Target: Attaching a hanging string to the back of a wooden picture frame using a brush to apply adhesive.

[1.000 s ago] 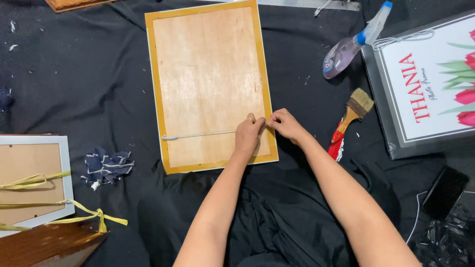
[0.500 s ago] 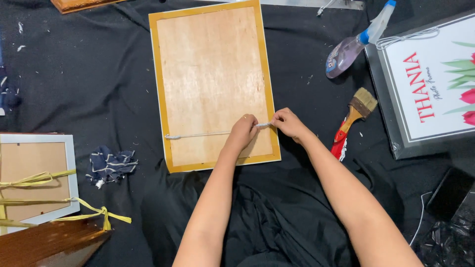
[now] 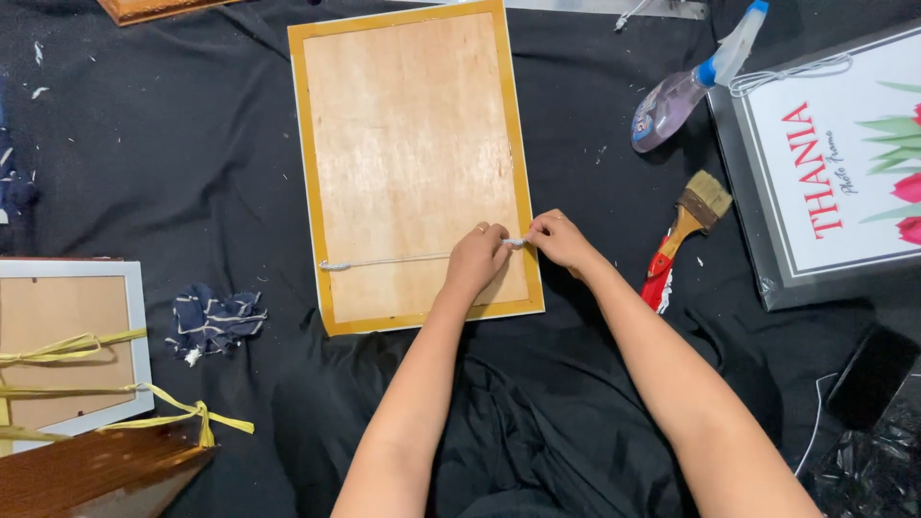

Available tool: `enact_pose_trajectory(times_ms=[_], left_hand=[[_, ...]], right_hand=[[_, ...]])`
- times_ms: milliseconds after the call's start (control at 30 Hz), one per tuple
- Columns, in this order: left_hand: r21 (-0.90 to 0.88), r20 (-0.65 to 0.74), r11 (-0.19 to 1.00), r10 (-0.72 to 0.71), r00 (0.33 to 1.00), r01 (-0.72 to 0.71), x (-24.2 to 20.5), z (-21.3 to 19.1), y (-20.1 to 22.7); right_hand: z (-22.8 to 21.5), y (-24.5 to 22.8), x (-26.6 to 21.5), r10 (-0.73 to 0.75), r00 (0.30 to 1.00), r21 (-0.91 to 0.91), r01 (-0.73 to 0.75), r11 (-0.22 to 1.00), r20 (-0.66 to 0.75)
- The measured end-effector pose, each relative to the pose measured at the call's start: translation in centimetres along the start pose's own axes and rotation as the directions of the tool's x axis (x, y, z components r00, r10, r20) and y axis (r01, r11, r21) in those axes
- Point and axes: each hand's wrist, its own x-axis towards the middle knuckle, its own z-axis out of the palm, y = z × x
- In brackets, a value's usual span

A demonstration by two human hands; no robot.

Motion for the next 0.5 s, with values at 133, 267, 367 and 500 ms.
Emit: enact_pose_trajectory(times_ms=[133, 267, 367, 500], left_hand=[[-0.013, -0.01, 0.997, 0.078, 0.997, -0.079, 0.3, 1.0, -0.2], [-0.093, -0.016, 0.992, 0.083, 0.996, -0.084, 0.1, 0.4, 0.6], [-0.134, -0.013, 0.989, 0.068, 0.998, -0.069, 0.1, 0.4, 0.4], [-0.134, 0.018, 0.99, 0.039, 0.999, -0.036, 0.1, 0.6, 0.2]], right_hand=[[-0.1, -0.2, -0.4, 0.005, 1.0, 0.014, -0.005, 1.0, -0.004], [-0.4, -0.7, -0.7, 0.005, 1.0, 0.015, -0.005, 1.0, 0.002], [-0.3, -0.9, -0.8, 0.023, 1.0, 0.023, -0.022, 0.999, -0.006], [0.0, 0.0, 0.1, 0.027, 1.0, -0.006, -0.027, 1.0, -0.009]])
